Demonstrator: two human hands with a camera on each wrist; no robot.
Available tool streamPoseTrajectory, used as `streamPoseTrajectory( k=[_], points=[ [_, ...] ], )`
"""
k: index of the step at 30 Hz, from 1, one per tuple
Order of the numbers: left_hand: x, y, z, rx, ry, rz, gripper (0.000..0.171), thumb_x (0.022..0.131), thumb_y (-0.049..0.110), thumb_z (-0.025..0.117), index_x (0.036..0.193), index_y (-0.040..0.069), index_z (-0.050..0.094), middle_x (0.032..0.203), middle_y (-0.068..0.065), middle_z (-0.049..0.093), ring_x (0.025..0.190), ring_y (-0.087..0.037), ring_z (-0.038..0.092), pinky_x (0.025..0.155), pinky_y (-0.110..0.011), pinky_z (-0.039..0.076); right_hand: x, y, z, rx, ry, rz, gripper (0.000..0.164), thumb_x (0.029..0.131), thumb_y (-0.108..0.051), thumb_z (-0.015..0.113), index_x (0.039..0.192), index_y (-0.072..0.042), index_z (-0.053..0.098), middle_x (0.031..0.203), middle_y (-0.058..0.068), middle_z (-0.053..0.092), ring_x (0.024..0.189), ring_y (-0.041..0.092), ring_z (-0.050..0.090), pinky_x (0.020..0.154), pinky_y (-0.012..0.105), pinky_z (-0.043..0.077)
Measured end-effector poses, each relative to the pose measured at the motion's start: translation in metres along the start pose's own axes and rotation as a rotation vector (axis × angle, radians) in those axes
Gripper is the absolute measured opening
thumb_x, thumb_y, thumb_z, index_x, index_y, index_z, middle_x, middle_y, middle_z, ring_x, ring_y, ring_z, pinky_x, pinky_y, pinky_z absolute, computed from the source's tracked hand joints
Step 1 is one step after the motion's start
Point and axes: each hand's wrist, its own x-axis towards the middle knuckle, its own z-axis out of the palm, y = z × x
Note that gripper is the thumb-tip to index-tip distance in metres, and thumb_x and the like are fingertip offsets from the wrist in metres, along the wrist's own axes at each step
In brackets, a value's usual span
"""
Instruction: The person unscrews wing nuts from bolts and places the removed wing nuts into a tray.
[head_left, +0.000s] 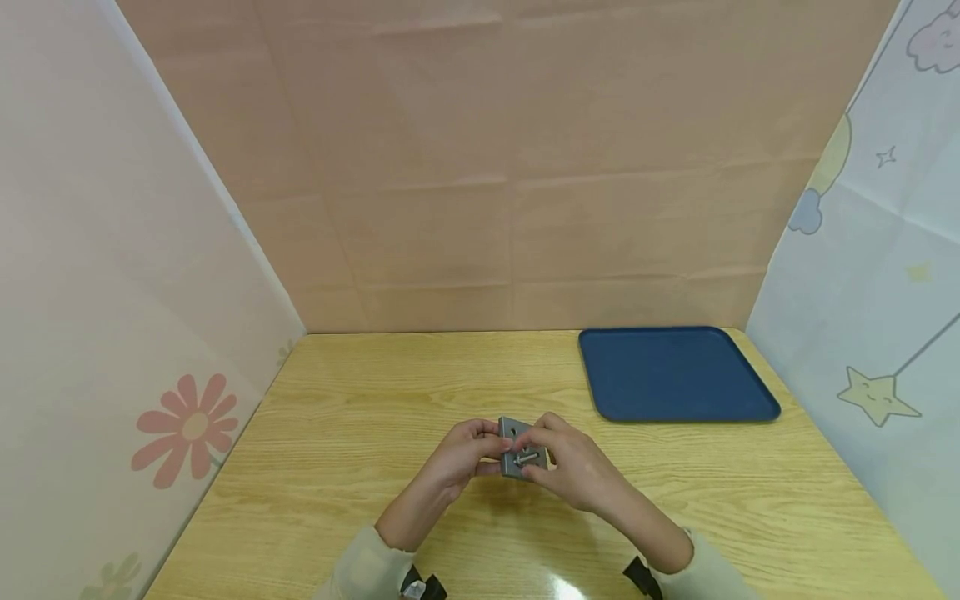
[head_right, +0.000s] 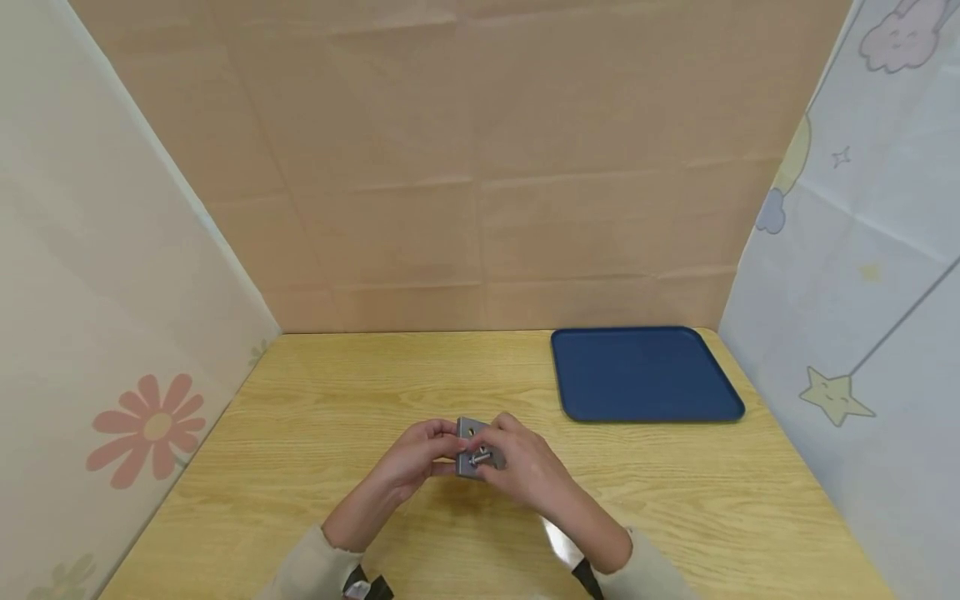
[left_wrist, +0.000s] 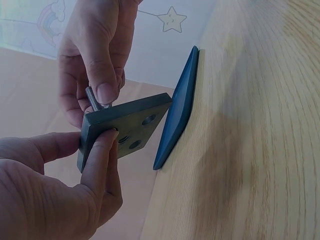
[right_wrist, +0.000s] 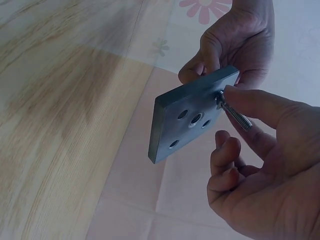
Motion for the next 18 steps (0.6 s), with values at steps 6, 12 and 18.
streamPoseTrajectory(
  k=[6,12,18],
  points=[
    [-0.0007,0.0012,0.0009,0.002,-0.008,0.001,0.031,0.096,0.007,0.065,0.118,-0.012,0.056,0.109,-0.017,0.063,0.089,-0.017,0.069,0.077,-0.029,0.061,0.0001,0.0006,0.0005,-0.008,-0.010,-0.040,0.026,0.085,-0.007,0.081,0.105,-0.023,0.072,0.103,-0.006,0.054,0.080,0.011,0.054,0.065,0.021,0.047],
    [-0.0019,0.0016,0.0019,-0.003,-0.018,0.005,0.031,0.097,0.007,0.063,0.119,-0.013,0.055,0.108,-0.016,0.062,0.089,-0.017,0.069,0.076,-0.028,0.061,0.0006,0.0016,0.0024,-0.009,-0.004,-0.063,0.027,0.085,-0.001,0.078,0.099,-0.024,0.072,0.102,-0.008,0.053,0.082,0.007,0.052,0.067,0.021,0.047],
    [-0.0027,0.0013,0.0019,-0.005,-0.014,0.007,0.031,0.097,0.007,0.064,0.119,-0.013,0.055,0.108,-0.016,0.062,0.088,-0.017,0.069,0.075,-0.028,0.061,0.0001,0.0025,0.0028,0.038,-0.026,-0.070,0.024,0.086,-0.004,0.079,0.099,-0.023,0.071,0.102,-0.008,0.052,0.081,0.008,0.052,0.065,0.021,0.047]
  ],
)
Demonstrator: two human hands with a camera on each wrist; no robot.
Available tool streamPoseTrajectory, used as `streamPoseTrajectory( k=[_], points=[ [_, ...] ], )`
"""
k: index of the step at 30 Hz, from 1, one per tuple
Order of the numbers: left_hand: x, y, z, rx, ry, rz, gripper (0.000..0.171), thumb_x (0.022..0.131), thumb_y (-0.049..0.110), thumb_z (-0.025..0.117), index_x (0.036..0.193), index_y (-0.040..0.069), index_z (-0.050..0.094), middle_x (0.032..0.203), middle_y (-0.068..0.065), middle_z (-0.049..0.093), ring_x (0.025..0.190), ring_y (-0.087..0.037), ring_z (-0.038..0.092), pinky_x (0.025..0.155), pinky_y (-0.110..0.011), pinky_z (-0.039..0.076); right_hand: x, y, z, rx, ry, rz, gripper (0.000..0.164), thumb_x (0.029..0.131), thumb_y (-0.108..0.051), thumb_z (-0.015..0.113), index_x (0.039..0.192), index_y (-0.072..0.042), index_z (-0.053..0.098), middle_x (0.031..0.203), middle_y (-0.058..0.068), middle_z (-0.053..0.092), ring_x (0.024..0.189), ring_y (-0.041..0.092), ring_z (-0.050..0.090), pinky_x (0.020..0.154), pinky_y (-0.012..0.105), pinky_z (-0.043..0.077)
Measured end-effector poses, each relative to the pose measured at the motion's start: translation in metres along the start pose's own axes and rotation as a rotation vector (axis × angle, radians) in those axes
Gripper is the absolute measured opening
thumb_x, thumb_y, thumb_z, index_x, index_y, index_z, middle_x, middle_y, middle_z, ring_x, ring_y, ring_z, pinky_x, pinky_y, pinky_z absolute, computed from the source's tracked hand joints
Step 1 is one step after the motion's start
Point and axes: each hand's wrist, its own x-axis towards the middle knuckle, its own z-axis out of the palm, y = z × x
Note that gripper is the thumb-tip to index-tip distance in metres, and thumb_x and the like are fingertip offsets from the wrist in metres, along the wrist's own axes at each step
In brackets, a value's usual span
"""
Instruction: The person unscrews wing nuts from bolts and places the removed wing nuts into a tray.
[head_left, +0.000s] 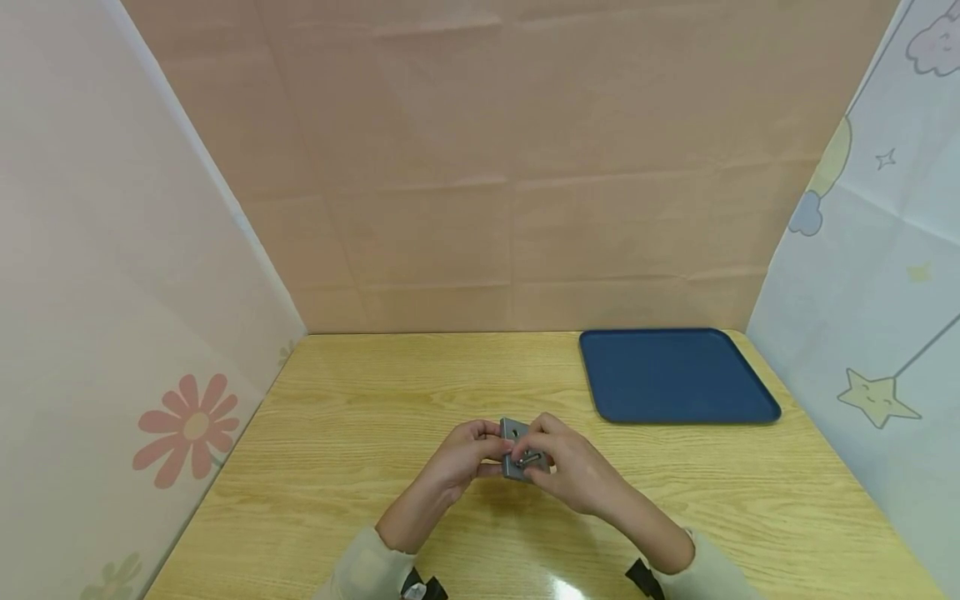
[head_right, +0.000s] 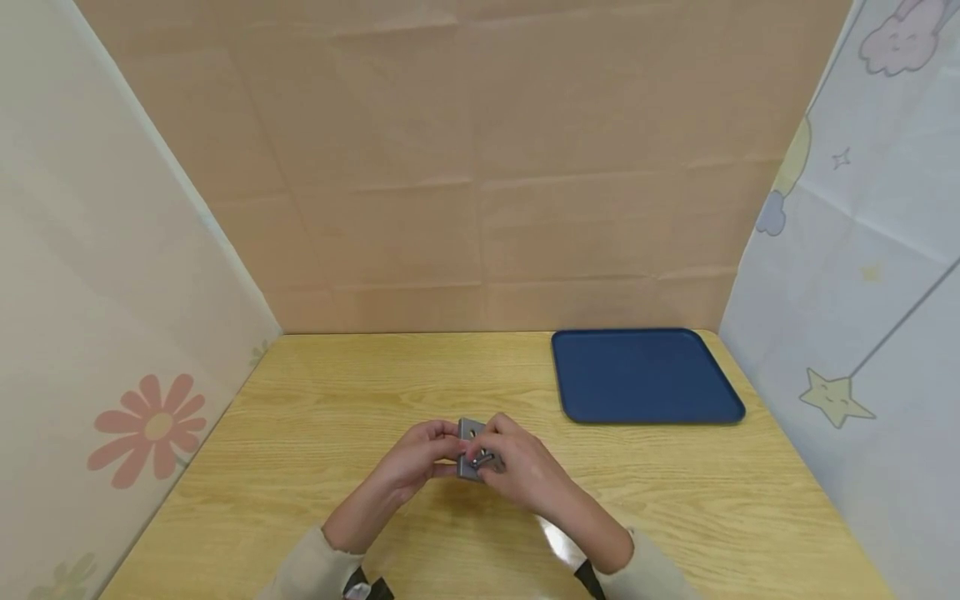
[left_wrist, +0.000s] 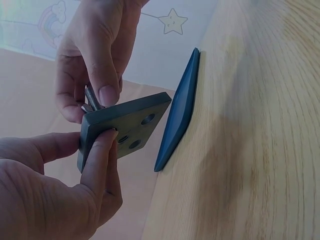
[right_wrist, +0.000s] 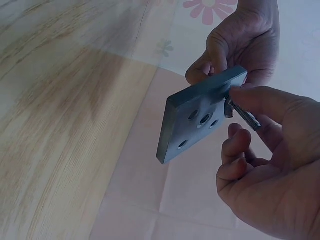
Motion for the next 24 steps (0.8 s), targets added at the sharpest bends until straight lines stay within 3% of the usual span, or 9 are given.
streamPoseTrajectory(
  k=[4,9,13,17,24],
  points=[
    [-0.0005,-0.0002,-0.0013,-0.003,0.017,-0.008,0.032,0.096,0.007,0.065,0.119,-0.012,0.055,0.109,-0.017,0.062,0.089,-0.018,0.069,0.077,-0.030,0.061,-0.0004,0.0007,0.0006,0.017,-0.003,0.002,0.019,0.087,-0.011,0.080,0.098,-0.024,0.071,0.102,-0.009,0.050,0.081,0.010,0.053,0.065,0.021,0.047],
    [-0.0006,0.0000,-0.0022,0.008,0.034,-0.015,0.033,0.096,0.008,0.066,0.120,-0.011,0.056,0.109,-0.017,0.062,0.090,-0.018,0.069,0.079,-0.032,0.061,0.0003,0.0003,0.0014,0.024,0.062,0.048,0.008,0.093,-0.030,0.074,0.098,-0.025,0.071,0.099,-0.007,0.055,0.071,0.008,0.046,0.058,0.022,0.042],
    [-0.0012,0.0001,-0.0017,0.013,0.032,-0.015,0.034,0.095,0.008,0.067,0.120,-0.011,0.055,0.108,-0.016,0.062,0.089,-0.018,0.068,0.079,-0.032,0.061,0.0010,-0.0011,0.0009,0.009,0.078,0.127,0.017,0.096,-0.040,0.069,0.098,-0.023,0.071,0.095,-0.004,0.057,0.064,0.005,0.040,0.053,0.023,0.039],
    [-0.0012,-0.0009,-0.0015,0.010,0.024,-0.010,0.034,0.095,0.008,0.067,0.121,-0.012,0.055,0.108,-0.015,0.062,0.088,-0.018,0.068,0.078,-0.031,0.061,0.0001,-0.0012,0.0013,-0.002,0.060,0.179,0.021,0.095,-0.043,0.070,0.096,-0.022,0.072,0.095,-0.005,0.057,0.066,0.005,0.042,0.054,0.023,0.040],
    [-0.0003,-0.0017,-0.0017,0.006,0.032,-0.010,0.034,0.095,0.008,0.067,0.120,-0.012,0.056,0.107,-0.015,0.063,0.088,-0.017,0.068,0.078,-0.030,0.061,-0.0007,-0.0007,0.0027,-0.024,0.049,0.158,0.016,0.093,-0.035,0.075,0.098,-0.021,0.071,0.097,-0.006,0.057,0.068,0.006,0.043,0.056,0.022,0.040]
  ],
)
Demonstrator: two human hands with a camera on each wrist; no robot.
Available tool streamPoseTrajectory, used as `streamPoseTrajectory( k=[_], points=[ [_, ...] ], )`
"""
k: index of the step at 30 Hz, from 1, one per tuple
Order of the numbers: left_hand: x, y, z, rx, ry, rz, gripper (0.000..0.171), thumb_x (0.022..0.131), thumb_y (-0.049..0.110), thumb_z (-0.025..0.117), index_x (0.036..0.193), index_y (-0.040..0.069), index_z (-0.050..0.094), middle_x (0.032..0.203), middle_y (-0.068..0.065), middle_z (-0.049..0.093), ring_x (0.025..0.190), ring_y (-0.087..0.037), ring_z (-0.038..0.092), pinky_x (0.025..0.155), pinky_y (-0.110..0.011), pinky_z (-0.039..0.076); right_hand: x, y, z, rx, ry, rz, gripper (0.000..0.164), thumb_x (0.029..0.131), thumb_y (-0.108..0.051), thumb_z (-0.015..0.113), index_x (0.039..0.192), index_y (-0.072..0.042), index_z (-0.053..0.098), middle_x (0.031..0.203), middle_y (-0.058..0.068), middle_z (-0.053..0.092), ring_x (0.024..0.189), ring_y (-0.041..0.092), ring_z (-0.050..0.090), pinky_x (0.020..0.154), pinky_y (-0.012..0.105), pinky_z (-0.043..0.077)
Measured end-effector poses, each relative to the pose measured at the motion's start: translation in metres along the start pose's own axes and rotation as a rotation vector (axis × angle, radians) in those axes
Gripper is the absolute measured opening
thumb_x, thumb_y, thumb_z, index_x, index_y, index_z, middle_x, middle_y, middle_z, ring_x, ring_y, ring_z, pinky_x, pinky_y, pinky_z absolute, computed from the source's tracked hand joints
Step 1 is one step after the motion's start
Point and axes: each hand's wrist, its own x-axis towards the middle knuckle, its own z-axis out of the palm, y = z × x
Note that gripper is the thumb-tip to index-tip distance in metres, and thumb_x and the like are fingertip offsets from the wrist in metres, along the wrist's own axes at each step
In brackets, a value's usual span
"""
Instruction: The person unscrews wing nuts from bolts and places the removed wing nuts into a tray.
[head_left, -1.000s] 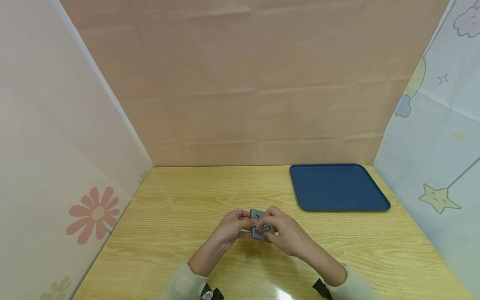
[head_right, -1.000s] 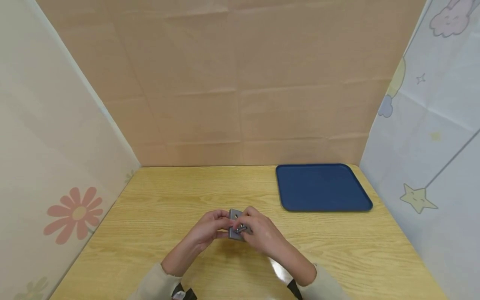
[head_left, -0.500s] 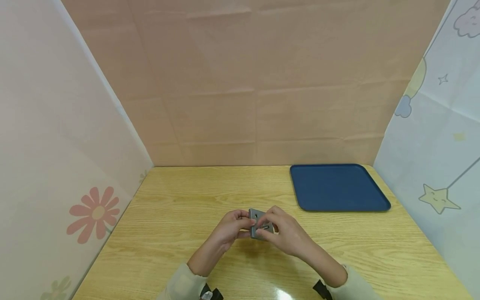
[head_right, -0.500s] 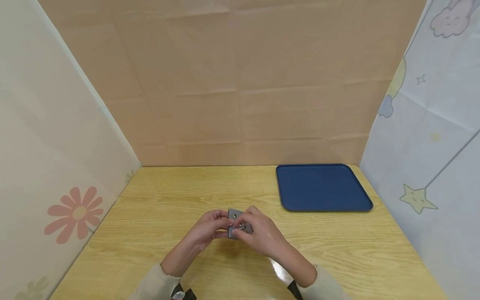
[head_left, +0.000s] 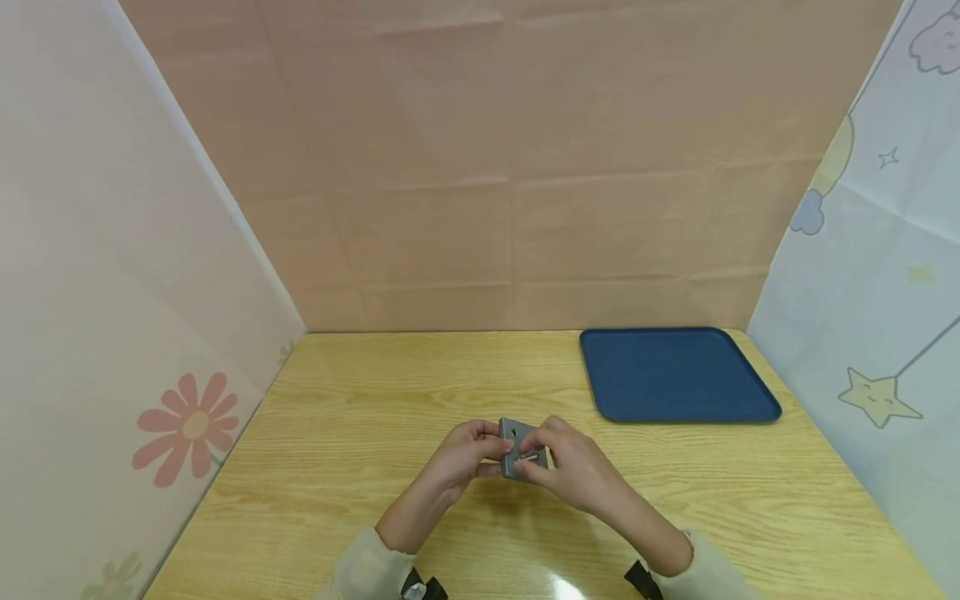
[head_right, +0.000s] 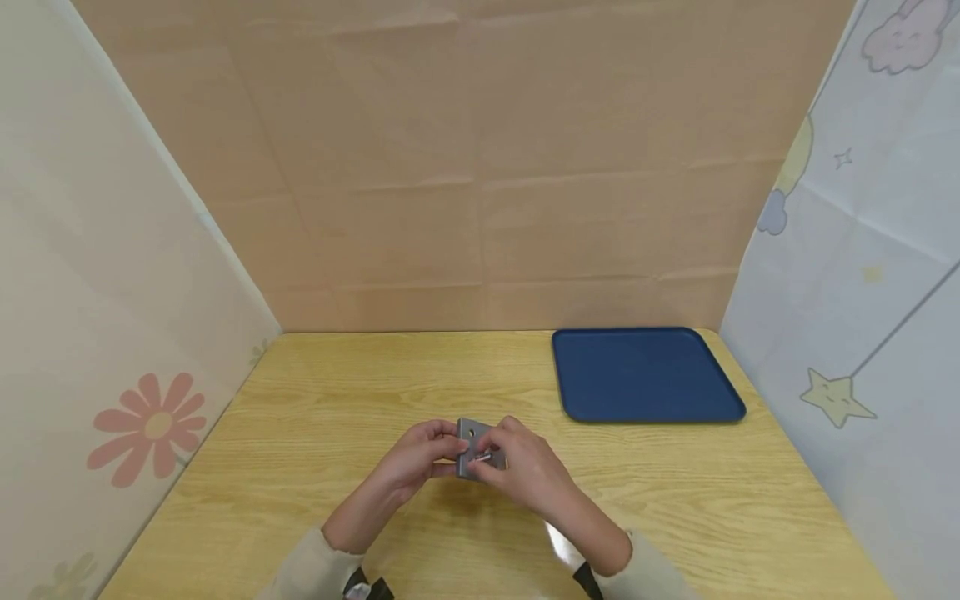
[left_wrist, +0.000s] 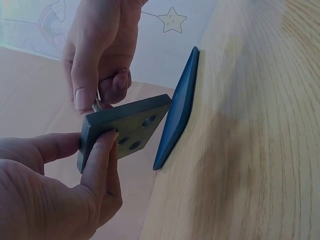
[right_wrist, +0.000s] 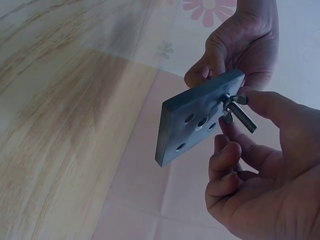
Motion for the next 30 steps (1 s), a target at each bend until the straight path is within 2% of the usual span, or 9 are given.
streamPoseTrajectory(
  k=[9,17,25,30],
  points=[
    [0.0008,-0.0005,0.0004,-0.008,-0.010,0.003,0.033,0.095,0.007,0.066,0.120,-0.012,0.055,0.109,-0.016,0.062,0.089,-0.018,0.069,0.077,-0.030,0.061,0.0002,-0.0003,-0.0016,-0.005,-0.046,-0.067,0.021,0.089,-0.014,0.079,0.107,-0.022,0.071,0.103,-0.005,0.054,0.079,0.012,0.052,0.063,0.022,0.045],
    [0.0013,-0.0014,0.0019,-0.003,-0.016,0.007,0.031,0.096,0.006,0.062,0.120,-0.012,0.055,0.107,-0.016,0.062,0.088,-0.017,0.069,0.076,-0.028,0.061,0.0003,0.0008,-0.0004,-0.006,-0.030,-0.118,0.026,0.087,-0.003,0.078,0.101,-0.024,0.071,0.105,-0.004,0.054,0.086,0.011,0.055,0.067,0.022,0.048],
    [-0.0007,0.0001,0.0028,-0.009,-0.028,0.009,0.031,0.097,0.007,0.064,0.119,-0.012,0.055,0.108,-0.016,0.061,0.087,-0.017,0.069,0.076,-0.028,0.061,-0.0009,0.0020,0.0011,0.028,-0.030,-0.138,0.026,0.086,-0.003,0.078,0.098,-0.024,0.070,0.104,-0.005,0.054,0.080,0.011,0.052,0.063,0.021,0.046],
    [-0.0007,0.0002,0.0029,-0.015,-0.026,0.010,0.031,0.097,0.007,0.064,0.119,-0.012,0.054,0.106,-0.015,0.061,0.087,-0.017,0.068,0.077,-0.029,0.061,-0.0001,0.0023,0.0019,0.047,-0.006,-0.141,0.014,0.089,-0.018,0.079,0.095,-0.027,0.070,0.103,-0.008,0.053,0.074,0.009,0.050,0.060,0.021,0.044]
  ],
)
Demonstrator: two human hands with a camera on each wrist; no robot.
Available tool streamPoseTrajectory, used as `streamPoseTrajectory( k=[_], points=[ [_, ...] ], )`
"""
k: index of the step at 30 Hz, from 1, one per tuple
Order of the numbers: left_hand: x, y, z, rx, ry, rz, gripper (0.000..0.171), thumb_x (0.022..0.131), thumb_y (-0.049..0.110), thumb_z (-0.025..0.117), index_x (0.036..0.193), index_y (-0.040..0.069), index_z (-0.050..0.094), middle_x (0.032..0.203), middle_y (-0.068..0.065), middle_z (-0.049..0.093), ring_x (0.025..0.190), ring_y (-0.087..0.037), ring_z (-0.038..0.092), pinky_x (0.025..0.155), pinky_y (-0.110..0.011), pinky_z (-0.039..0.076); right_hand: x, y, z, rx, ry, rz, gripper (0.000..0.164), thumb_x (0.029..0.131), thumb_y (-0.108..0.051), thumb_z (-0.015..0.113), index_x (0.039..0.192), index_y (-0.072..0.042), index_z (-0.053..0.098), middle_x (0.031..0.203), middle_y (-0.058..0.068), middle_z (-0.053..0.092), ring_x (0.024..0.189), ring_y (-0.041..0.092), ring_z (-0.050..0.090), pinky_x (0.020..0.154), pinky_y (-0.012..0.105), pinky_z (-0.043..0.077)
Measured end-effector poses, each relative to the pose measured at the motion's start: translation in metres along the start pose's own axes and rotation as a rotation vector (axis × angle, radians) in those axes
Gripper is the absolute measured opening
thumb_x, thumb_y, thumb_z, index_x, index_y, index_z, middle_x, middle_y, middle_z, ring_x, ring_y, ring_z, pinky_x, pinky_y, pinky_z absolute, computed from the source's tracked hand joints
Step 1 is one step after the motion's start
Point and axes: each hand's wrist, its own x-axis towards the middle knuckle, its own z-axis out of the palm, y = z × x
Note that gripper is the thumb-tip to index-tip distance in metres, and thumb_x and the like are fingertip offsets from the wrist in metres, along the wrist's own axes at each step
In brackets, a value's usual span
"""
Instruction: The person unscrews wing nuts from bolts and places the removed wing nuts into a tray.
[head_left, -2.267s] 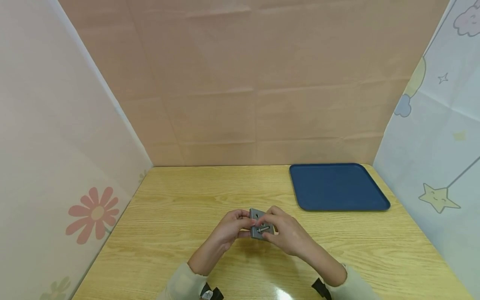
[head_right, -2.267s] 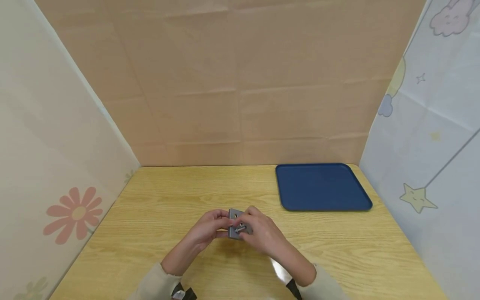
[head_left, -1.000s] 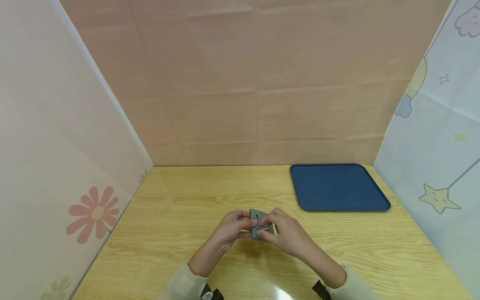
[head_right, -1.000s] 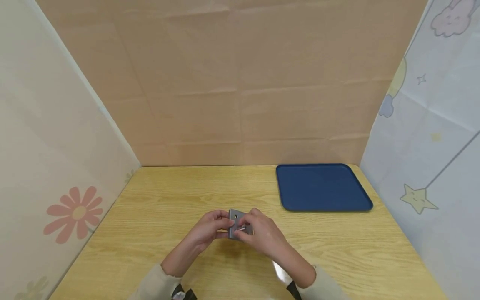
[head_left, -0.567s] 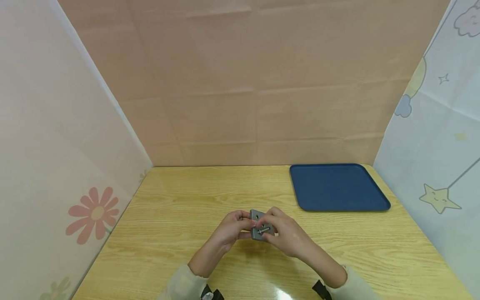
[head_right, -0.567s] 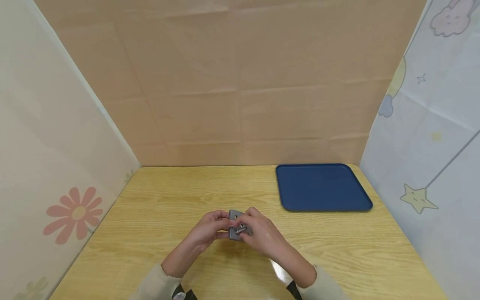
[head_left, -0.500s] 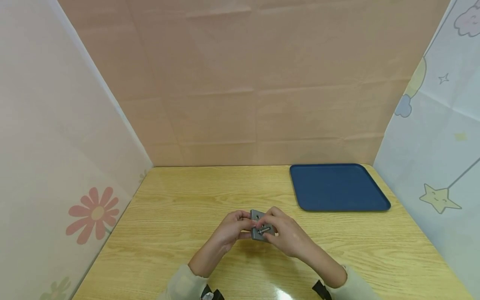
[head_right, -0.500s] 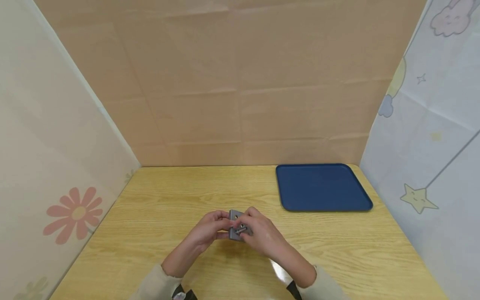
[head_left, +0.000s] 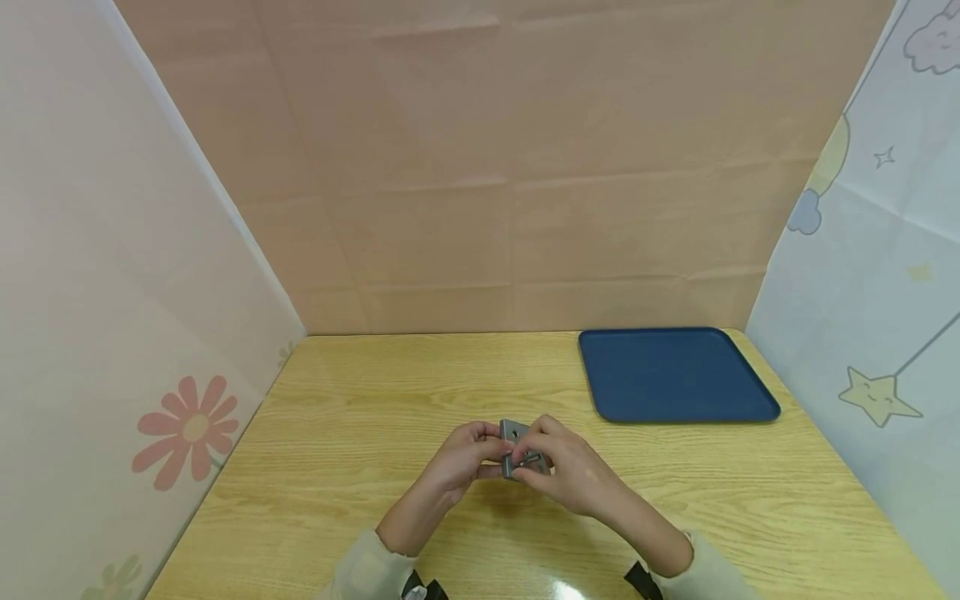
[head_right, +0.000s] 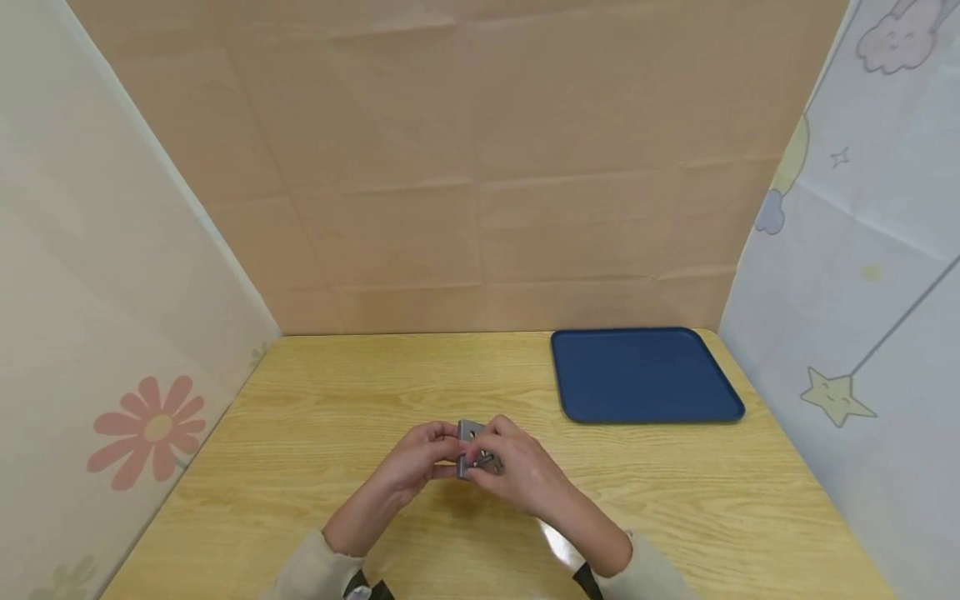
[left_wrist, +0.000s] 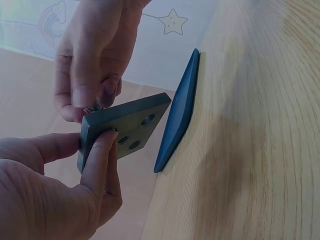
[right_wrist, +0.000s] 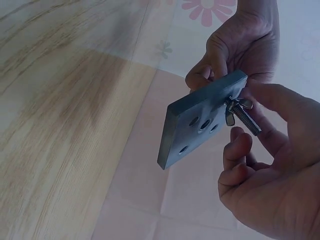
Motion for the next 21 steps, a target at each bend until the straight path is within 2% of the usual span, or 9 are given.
streamPoseTrajectory(
  k=[3,8,13,18,21],
  points=[
    [-0.0001,0.0000,0.0000,0.006,0.010,-0.004,0.031,0.096,0.007,0.065,0.119,-0.011,0.055,0.107,-0.015,0.061,0.088,-0.017,0.067,0.077,-0.030,0.061,0.0016,-0.0013,-0.0002,-0.007,0.047,0.037,0.006,0.093,-0.030,0.075,0.095,-0.028,0.070,0.100,-0.009,0.056,0.069,0.006,0.046,0.057,0.021,0.042],
    [-0.0001,-0.0002,0.0002,0.020,0.023,-0.012,0.032,0.095,0.008,0.067,0.119,-0.011,0.056,0.108,-0.015,0.061,0.089,-0.017,0.067,0.078,-0.031,0.061,0.0020,-0.0032,-0.0003,-0.045,0.071,0.125,0.013,0.095,-0.040,0.070,0.094,-0.027,0.071,0.097,-0.007,0.058,0.065,0.003,0.041,0.055,0.022,0.040],
    [0.0007,-0.0004,0.0000,0.021,0.037,-0.018,0.032,0.095,0.008,0.068,0.118,-0.010,0.057,0.107,-0.014,0.061,0.088,-0.017,0.067,0.078,-0.031,0.061,0.0007,-0.0038,-0.0002,-0.082,0.038,0.178,0.012,0.093,-0.039,0.073,0.092,-0.028,0.071,0.096,-0.010,0.057,0.065,0.006,0.044,0.056,0.022,0.039],
    [0.0010,-0.0006,-0.0004,0.017,0.037,-0.013,0.031,0.095,0.007,0.067,0.118,-0.011,0.056,0.107,-0.014,0.061,0.088,-0.017,0.067,0.078,-0.031,0.061,0.0004,-0.0042,-0.0002,-0.060,0.023,0.174,0.013,0.092,-0.038,0.074,0.092,-0.026,0.071,0.097,-0.010,0.056,0.077,0.014,0.056,0.061,0.022,0.043],
    [0.0013,-0.0009,-0.0006,0.017,0.033,-0.008,0.031,0.095,0.007,0.067,0.118,-0.011,0.057,0.106,-0.014,0.062,0.087,-0.017,0.068,0.078,-0.031,0.061,0.0005,-0.0041,-0.0008,-0.058,0.007,0.158,0.012,0.092,-0.034,0.076,0.095,-0.024,0.071,0.099,-0.009,0.056,0.077,0.015,0.056,0.060,0.022,0.043]
  ],
)
